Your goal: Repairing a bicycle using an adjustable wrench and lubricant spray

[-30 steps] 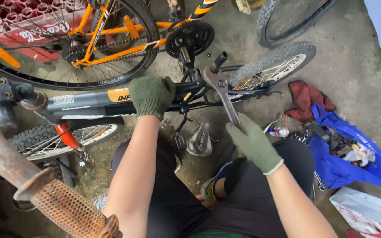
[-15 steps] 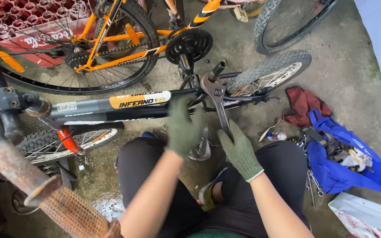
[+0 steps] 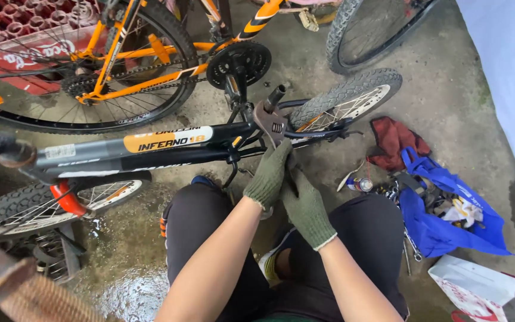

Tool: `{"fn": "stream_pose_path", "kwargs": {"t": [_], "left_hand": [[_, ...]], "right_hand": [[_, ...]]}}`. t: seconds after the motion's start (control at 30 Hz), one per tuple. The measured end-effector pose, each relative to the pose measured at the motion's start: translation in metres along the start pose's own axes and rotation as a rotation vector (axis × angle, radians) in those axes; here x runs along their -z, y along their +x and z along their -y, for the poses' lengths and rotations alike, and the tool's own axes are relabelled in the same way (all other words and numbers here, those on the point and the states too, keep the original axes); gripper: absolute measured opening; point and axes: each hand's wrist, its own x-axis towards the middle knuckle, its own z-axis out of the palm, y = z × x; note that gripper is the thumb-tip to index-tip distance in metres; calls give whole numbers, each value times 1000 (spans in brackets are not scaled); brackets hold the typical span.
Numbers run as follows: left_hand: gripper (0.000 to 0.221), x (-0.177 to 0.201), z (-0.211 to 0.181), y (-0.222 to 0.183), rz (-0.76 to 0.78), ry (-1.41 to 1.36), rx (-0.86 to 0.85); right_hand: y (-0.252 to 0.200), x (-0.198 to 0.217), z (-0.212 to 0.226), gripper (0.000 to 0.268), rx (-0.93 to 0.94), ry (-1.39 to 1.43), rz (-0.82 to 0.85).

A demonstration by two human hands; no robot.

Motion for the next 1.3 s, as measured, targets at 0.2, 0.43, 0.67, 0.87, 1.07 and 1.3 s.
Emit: {"fn": "stream_pose_path", "kwargs": {"t": [0.2, 0.43, 0.67, 0.87, 1.07, 1.3], "left_hand": [[70, -2, 1, -30, 39, 146, 91], [83, -16, -28, -66, 45, 243, 92], [70, 18, 15, -37, -10, 165, 62], [60, -9, -17, -67, -11, 69, 81], [71, -9, -24, -76, -9, 325, 65], [76, -9, -32, -74, -8, 416, 97]], "right_hand": [[-22, 13, 34, 46, -88, 44, 35], [-29, 13, 30, 44, -103, 8, 8], [-37, 9, 33, 46, -143, 96, 62], [-32, 7, 15, 35, -93, 30, -51], [-36, 0, -4, 26, -6, 27, -61], [-26, -6, -43, 15, 143, -72, -79]]}}
